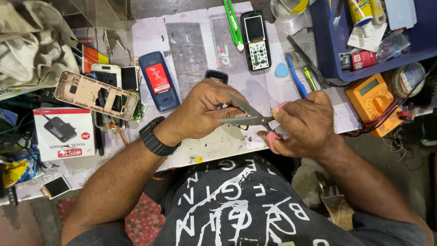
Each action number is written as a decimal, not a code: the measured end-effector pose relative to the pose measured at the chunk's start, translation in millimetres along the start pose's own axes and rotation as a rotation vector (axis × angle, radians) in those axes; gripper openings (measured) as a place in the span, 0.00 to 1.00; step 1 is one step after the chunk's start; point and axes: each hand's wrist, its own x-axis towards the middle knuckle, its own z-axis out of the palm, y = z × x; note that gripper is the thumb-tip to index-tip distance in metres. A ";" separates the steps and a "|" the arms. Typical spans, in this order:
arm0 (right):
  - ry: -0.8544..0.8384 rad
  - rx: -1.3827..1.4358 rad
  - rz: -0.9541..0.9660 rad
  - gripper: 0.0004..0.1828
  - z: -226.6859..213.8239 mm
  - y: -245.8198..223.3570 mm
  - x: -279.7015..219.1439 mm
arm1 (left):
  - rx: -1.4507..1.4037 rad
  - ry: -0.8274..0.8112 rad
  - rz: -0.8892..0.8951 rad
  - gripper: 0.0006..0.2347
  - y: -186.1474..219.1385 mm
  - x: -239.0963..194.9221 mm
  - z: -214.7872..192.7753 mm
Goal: The person disassembles a feature phone using a blue plastic pry tool, removes the keypad, and uses scissors to trim a ribbon cable. The person then reassembles the keypad into the phone housing.
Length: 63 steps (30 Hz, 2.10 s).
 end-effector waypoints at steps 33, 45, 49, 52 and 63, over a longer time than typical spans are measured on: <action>0.012 -0.051 -0.114 0.29 -3.7 4.3 12.1 | -0.316 -0.072 -0.268 0.06 -2.7 -0.4 0.0; 0.024 -0.035 -0.136 0.31 4.6 6.8 6.5 | -0.385 -0.053 -0.291 0.05 -7.7 0.0 2.0; 0.024 -0.024 -0.145 0.32 5.2 9.7 2.9 | -0.439 -0.045 -0.316 0.05 -11.5 -1.4 2.5; 0.040 -0.016 -0.152 0.32 8.7 12.8 -0.3 | -0.413 -0.030 -0.295 0.05 -13.3 -0.4 2.3; 0.291 0.593 0.186 0.36 5.2 -6.7 -3.9 | -0.485 -0.141 -0.270 0.09 -0.9 -1.8 0.8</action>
